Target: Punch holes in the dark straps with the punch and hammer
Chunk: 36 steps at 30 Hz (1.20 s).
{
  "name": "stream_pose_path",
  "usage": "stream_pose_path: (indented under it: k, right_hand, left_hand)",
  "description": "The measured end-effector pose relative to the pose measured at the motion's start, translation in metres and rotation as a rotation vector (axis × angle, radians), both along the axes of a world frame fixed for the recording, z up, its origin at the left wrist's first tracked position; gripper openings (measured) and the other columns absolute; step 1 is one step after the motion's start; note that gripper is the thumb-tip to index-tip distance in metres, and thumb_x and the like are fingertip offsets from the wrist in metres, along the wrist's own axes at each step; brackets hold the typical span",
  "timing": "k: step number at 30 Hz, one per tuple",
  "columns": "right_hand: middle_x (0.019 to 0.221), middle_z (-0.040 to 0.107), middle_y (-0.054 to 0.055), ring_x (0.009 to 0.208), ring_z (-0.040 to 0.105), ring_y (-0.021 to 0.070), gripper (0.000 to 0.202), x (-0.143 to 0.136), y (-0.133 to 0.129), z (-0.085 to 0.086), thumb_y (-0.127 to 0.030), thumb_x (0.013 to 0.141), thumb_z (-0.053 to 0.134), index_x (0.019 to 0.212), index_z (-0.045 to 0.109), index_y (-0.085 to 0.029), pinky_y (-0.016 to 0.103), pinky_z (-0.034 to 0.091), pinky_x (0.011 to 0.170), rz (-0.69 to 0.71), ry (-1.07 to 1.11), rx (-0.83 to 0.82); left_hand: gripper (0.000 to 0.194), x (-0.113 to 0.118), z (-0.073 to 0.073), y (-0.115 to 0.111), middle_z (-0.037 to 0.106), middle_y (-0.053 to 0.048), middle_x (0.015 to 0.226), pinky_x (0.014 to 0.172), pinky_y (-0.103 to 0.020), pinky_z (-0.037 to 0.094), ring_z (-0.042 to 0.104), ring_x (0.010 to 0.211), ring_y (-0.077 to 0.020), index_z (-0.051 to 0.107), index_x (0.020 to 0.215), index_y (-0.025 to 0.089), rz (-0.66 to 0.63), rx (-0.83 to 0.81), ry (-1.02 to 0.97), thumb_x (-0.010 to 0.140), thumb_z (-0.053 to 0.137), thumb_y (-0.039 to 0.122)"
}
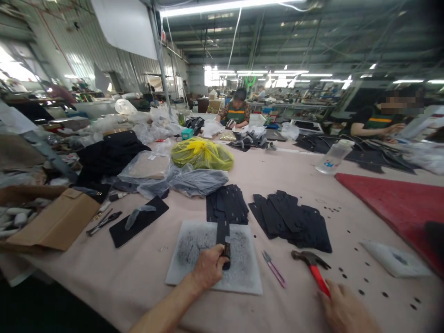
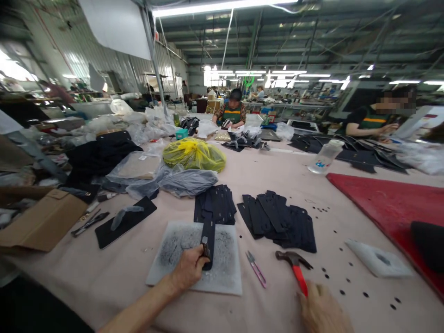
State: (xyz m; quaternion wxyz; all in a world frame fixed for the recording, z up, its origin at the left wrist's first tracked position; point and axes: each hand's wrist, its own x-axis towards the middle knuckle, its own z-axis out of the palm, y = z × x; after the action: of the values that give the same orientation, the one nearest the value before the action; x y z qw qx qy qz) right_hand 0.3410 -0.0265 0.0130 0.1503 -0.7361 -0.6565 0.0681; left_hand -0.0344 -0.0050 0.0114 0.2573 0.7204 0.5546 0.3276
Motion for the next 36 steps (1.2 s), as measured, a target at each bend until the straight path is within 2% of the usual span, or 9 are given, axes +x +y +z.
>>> stream_pose_path:
  k: [2, 4, 7, 10, 12, 17, 24, 30, 36]
  right_hand:
    - [0.118, 0.06, 0.018, 0.104, 0.058, 0.0345, 0.038, -0.033, 0.007, 0.009, -0.039, 0.086, 0.04, 0.11, 0.061, -0.018, 0.05, 0.046, 0.083, 0.121, -0.066, 0.137]
    - [0.132, 0.054, 0.015, 0.122, 0.049, 0.0297, 0.041, -0.084, 0.016, 0.022, -0.033, 0.089, 0.042, 0.124, 0.056, -0.016, 0.046, 0.04, 0.099, 0.348, 0.07, 0.119]
    - [0.142, 0.048, 0.008, 0.132, 0.039, 0.0262, 0.046, -0.162, 0.028, 0.033, -0.024, 0.086, 0.047, 0.132, 0.052, -0.021, 0.047, 0.027, 0.11, 0.561, 0.198, 0.057]
    - [0.145, 0.047, 0.006, 0.137, 0.032, 0.0275, 0.056, -0.205, 0.034, 0.024, -0.018, 0.08, 0.05, 0.137, 0.049, -0.021, 0.053, 0.015, 0.114, 0.598, 0.266, -0.052]
    - [0.146, 0.046, 0.005, 0.139, 0.029, 0.027, 0.057, -0.213, 0.034, 0.015, -0.016, 0.079, 0.051, 0.136, 0.05, -0.021, 0.055, 0.008, 0.115, 0.581, 0.281, -0.077]
    - [0.147, 0.044, 0.002, 0.141, 0.026, 0.0256, 0.06, -0.207, 0.033, 0.009, -0.016, 0.077, 0.05, 0.136, 0.049, -0.023, 0.055, 0.004, 0.115, 0.583, 0.308, -0.093]
    - [0.146, 0.044, 0.005, 0.14, 0.027, 0.0255, 0.064, -0.204, 0.038, 0.007, -0.016, 0.071, 0.05, 0.135, 0.048, -0.022, 0.055, 0.007, 0.115, 0.566, 0.329, -0.127]
    - [0.148, 0.038, 0.016, 0.139, 0.025, 0.0331, 0.06, -0.231, 0.049, 0.007, -0.028, 0.08, 0.056, 0.137, 0.045, -0.013, 0.055, 0.012, 0.112, 0.388, 0.158, -0.036]
    - [0.134, 0.048, 0.016, 0.121, 0.041, 0.035, 0.053, -0.24, 0.085, 0.02, -0.038, 0.079, 0.063, 0.125, 0.053, -0.013, 0.05, 0.027, 0.102, 0.284, 0.047, -0.023]
  left_hand:
    - [0.012, 0.0, 0.0, 0.001, 0.068, -0.003, 0.079, 0.07, -0.025, 0.046, 0.066, 0.077, -0.0187, 0.058, 0.081, 0.02, 0.004, -0.01, 0.007, 0.084, 0.05, 0.011]
    - [0.013, 0.0, 0.0, 0.002, 0.069, -0.004, 0.08, 0.072, -0.026, 0.048, 0.066, 0.078, -0.0193, 0.06, 0.083, 0.02, 0.009, -0.012, 0.008, 0.084, 0.05, 0.012]
    - [0.015, 0.001, 0.0, 0.001, 0.071, -0.006, 0.084, 0.074, -0.029, 0.05, 0.067, 0.08, -0.0206, 0.063, 0.088, 0.019, 0.012, 0.005, -0.009, 0.084, 0.049, 0.014]
    - [0.02, 0.002, 0.001, 0.001, 0.072, -0.008, 0.091, 0.08, -0.032, 0.052, 0.067, 0.087, -0.0218, 0.066, 0.093, 0.018, -0.003, -0.005, -0.086, 0.084, 0.048, 0.015]
    - [0.02, 0.002, 0.002, 0.005, 0.073, -0.008, 0.093, 0.082, -0.033, 0.052, 0.068, 0.088, -0.0218, 0.067, 0.093, 0.017, 0.046, -0.063, -0.205, 0.084, 0.049, 0.019]
    - [0.027, -0.02, 0.009, 0.024, 0.072, -0.007, 0.087, 0.072, -0.031, 0.056, 0.069, 0.077, -0.0199, 0.063, 0.093, 0.014, 0.431, -0.123, -0.645, 0.087, 0.053, 0.038]
    - [0.02, -0.057, 0.006, 0.008, 0.073, -0.005, 0.079, 0.074, -0.032, 0.055, 0.069, 0.079, -0.0225, 0.069, 0.083, 0.016, 0.466, -0.01, -0.281, 0.081, 0.056, 0.032]
    - [0.021, -0.057, -0.005, 0.005, 0.074, -0.006, 0.086, 0.077, -0.032, 0.054, 0.069, 0.084, -0.0231, 0.07, 0.089, 0.016, 0.445, 0.004, -0.279, 0.084, 0.055, 0.03]
    - [0.019, -0.058, -0.002, 0.007, 0.073, -0.005, 0.083, 0.075, -0.03, 0.053, 0.068, 0.08, -0.0219, 0.068, 0.088, 0.016, 0.461, -0.007, -0.31, 0.084, 0.054, 0.03]
